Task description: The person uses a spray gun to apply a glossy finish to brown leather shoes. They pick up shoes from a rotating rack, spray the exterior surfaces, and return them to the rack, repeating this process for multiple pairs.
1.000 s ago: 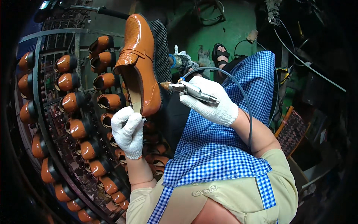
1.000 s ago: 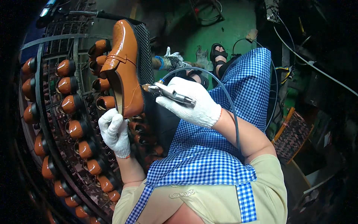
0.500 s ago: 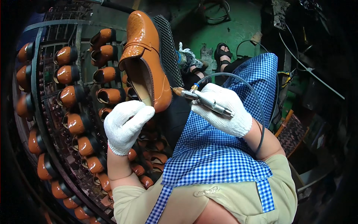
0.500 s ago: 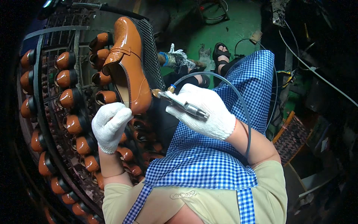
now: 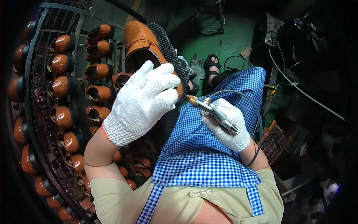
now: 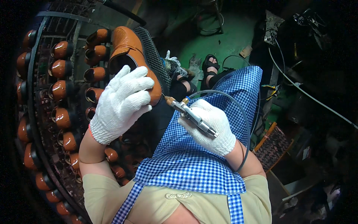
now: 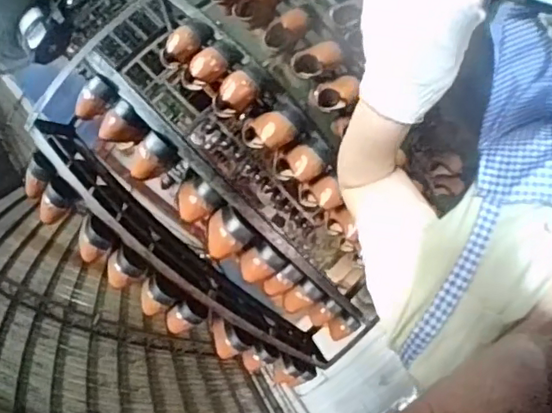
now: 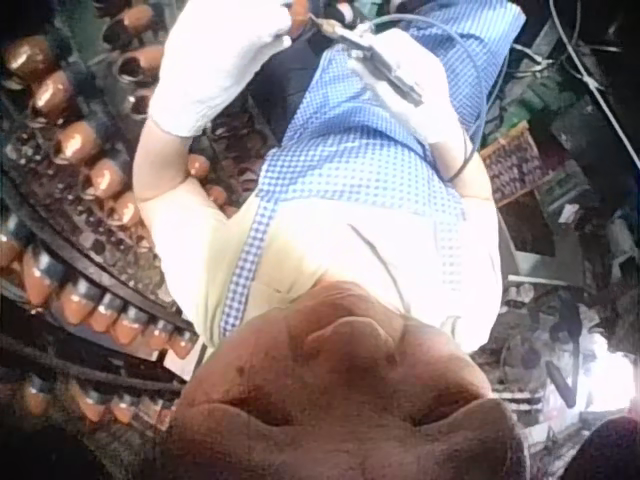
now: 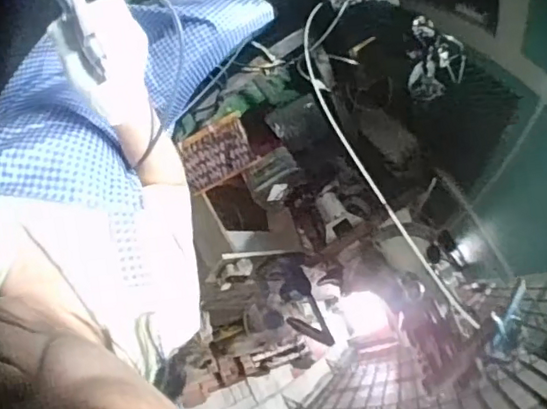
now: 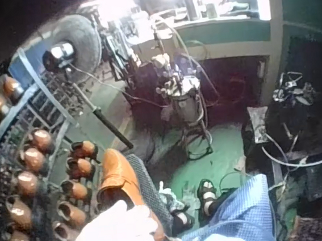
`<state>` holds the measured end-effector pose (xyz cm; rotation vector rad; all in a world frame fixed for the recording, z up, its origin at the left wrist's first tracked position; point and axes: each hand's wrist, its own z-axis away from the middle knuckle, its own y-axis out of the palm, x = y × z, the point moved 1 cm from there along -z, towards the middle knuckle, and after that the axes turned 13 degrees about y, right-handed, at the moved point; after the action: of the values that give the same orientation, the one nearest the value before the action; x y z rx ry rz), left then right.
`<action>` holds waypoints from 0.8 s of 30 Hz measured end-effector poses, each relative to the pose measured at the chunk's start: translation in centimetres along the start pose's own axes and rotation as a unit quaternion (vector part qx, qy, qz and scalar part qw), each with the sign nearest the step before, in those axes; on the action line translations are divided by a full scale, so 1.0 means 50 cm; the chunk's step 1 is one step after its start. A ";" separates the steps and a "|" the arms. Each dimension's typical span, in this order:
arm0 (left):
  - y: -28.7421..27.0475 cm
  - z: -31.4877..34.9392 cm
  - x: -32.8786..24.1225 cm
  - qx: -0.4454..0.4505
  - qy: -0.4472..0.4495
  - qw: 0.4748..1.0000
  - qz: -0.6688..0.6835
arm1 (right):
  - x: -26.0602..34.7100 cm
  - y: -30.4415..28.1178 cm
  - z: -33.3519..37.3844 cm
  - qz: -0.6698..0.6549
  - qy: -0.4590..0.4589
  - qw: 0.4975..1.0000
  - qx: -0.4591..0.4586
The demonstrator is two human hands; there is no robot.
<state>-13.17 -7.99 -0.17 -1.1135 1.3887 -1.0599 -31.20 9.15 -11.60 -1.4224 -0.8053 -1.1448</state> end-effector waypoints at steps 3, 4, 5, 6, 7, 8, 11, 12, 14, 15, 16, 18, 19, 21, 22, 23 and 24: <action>0.013 -0.027 -0.001 -0.028 -0.013 0.999 0.031 | 0.004 0.003 0.003 0.002 -0.003 1.000 -0.019; 0.023 -0.034 -0.001 -0.038 -0.009 0.999 0.007 | 0.002 0.006 0.004 -0.003 -0.003 1.000 -0.020; 0.030 -0.039 0.004 -0.048 -0.004 0.999 0.008 | 0.003 0.007 0.006 -0.008 -0.003 1.000 -0.023; 0.037 -0.044 0.010 -0.059 0.001 0.998 0.008 | 0.007 0.005 0.008 -0.001 0.001 1.000 -0.010; 0.043 -0.050 0.017 -0.069 0.006 0.998 0.009 | 0.012 0.005 0.008 0.022 0.000 1.000 -0.012; 0.051 -0.057 0.025 -0.107 0.015 0.994 0.012 | 0.010 0.009 0.009 0.019 -0.004 0.999 -0.026; 0.069 -0.074 0.032 -0.159 0.012 0.987 0.019 | 0.003 0.010 0.008 0.030 -0.014 0.997 -0.077; 0.074 -0.085 0.028 -0.176 0.009 0.984 0.012 | 0.001 0.008 0.006 0.035 -0.017 0.995 -0.094; 0.078 -0.104 0.027 -0.184 -0.008 0.982 0.033 | -0.004 -0.002 0.005 0.015 0.004 0.995 -0.096; 0.081 -0.116 0.028 -0.188 -0.015 0.981 0.044 | -0.005 -0.006 0.005 0.013 0.010 0.994 -0.104; 0.083 -0.127 0.031 -0.196 -0.029 0.979 0.045 | -0.006 -0.010 0.004 0.022 0.009 0.993 -0.113; 0.087 -0.150 0.036 -0.212 -0.057 0.974 0.047 | -0.006 -0.017 0.001 0.037 0.006 0.991 -0.128; 0.087 -0.159 0.040 -0.220 -0.072 0.972 0.048 | -0.011 -0.016 -0.003 0.024 0.006 0.991 -0.135; 0.078 -0.187 0.051 -0.178 -0.100 0.979 0.013 | -0.011 -0.026 -0.014 0.051 0.004 0.988 -0.147; 0.077 -0.200 0.061 -0.165 -0.097 0.982 -0.004 | -0.022 -0.022 -0.021 0.037 0.002 0.985 -0.166; 0.071 -0.211 0.072 -0.152 -0.097 0.983 -0.024 | -0.026 -0.017 -0.033 0.020 -0.005 0.983 -0.181; 0.063 -0.221 0.080 -0.135 -0.111 0.984 -0.036 | -0.028 -0.018 -0.047 -0.009 -0.020 0.981 -0.191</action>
<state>-24.62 -10.96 -2.97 -1.4431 1.3449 -0.7840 -32.94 7.20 -12.76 -1.7602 -0.6478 -1.3395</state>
